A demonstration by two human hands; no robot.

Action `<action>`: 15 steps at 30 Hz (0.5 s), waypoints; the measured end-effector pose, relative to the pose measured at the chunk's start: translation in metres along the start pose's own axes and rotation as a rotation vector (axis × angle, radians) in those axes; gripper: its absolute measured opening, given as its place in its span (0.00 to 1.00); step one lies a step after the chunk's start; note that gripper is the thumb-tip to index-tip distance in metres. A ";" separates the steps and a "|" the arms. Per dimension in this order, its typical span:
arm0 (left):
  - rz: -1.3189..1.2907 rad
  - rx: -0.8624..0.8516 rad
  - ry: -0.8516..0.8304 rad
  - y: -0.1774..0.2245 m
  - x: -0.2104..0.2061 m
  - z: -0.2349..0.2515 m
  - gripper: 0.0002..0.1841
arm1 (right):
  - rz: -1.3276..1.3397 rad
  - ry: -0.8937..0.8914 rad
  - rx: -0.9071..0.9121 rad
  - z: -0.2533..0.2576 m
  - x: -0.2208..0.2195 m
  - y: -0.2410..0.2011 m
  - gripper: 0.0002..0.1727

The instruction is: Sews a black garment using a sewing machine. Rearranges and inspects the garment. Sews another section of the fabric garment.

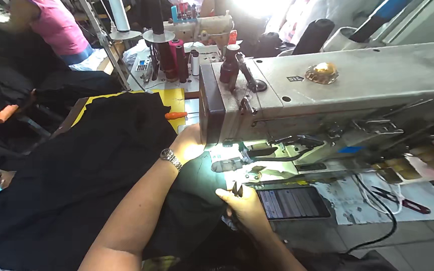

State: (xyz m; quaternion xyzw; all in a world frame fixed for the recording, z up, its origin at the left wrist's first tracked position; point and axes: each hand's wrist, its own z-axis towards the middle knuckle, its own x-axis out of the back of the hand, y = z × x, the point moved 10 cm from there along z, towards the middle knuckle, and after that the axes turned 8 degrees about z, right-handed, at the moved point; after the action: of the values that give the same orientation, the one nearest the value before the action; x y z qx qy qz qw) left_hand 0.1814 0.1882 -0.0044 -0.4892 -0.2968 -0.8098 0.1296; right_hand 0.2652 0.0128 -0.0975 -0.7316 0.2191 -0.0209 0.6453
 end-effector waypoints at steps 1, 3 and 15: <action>-0.010 0.028 -0.009 0.008 0.009 -0.002 0.14 | 0.004 0.004 -0.002 0.000 0.000 0.000 0.10; -0.018 0.103 -0.034 0.026 0.027 -0.007 0.12 | 0.009 0.008 -0.004 -0.001 0.000 0.000 0.10; -0.007 0.050 -0.073 0.014 0.013 0.003 0.16 | -0.024 0.019 -0.002 0.000 -0.001 -0.001 0.11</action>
State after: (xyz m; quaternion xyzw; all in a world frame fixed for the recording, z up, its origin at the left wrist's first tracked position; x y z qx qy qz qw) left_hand 0.1838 0.1800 0.0124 -0.5138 -0.3234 -0.7842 0.1282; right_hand 0.2646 0.0138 -0.0962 -0.7344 0.2164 -0.0352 0.6423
